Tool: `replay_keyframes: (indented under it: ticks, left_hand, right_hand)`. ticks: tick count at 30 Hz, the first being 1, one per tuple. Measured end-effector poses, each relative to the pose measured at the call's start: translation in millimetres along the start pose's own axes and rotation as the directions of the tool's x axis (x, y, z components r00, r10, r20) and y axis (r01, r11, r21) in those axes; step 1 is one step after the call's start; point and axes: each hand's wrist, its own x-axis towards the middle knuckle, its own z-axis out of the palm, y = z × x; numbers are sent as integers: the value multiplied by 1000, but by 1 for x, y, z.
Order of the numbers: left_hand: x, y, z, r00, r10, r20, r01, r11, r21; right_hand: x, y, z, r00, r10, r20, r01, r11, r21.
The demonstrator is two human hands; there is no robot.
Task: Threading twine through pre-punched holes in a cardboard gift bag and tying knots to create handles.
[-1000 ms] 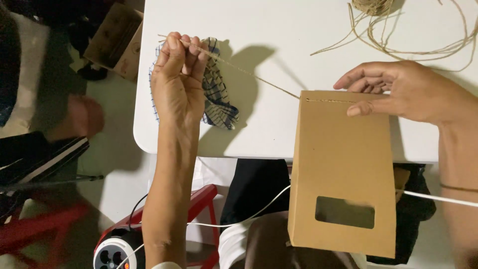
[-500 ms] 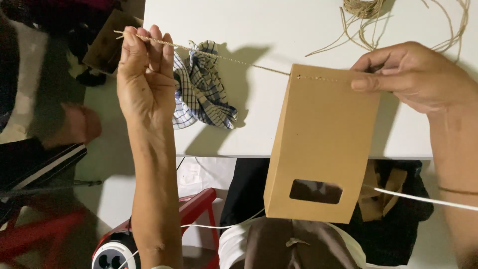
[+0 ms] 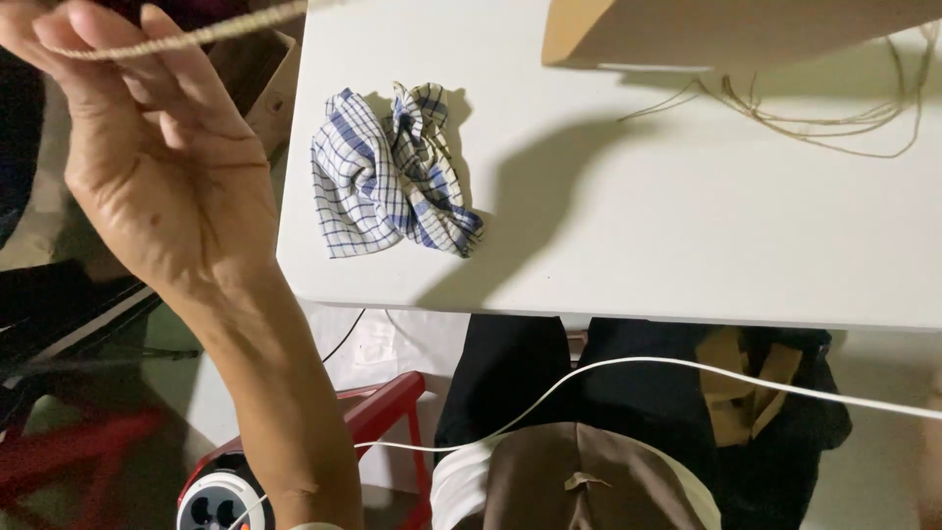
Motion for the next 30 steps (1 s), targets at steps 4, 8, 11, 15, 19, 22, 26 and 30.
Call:
replay_keyframes:
  ticks: [4,8,11,15,19,22,26,30]
  left_hand:
    - [-24,7,-2,985,3,170,-8,1000,28]
    - [-68,-17,-1,977,45,209,-36,998,-48]
    - [-103,-28,0,969,60,241,-49,998,-49]
    - [-131,-44,33,900,-80,429,-37,966,257]
    - [-150,-71,74,767,-286,574,-138,801,583]
    - [-155,-80,93,698,-419,581,-285,582,762]
    - [-162,-96,98,706,-443,553,-281,542,792]
    - [-170,-102,92,741,-479,470,-251,452,856]
  right_hand:
    - [-3,-71,33,978,-210,-1,206,959,-195]
    - [5,-134,58,723,-673,-159,611,729,-307]
    - [-11,-147,63,830,-549,-102,466,782,-413]
    - [-20,-151,61,915,-402,16,364,810,-461]
    - [-31,-181,45,977,-215,-19,206,956,-211]
    - [-61,-206,80,963,-107,-248,121,992,42]
    - [-72,-255,110,983,-87,-162,144,913,382]
    - [-76,-270,118,977,21,-213,64,921,383]
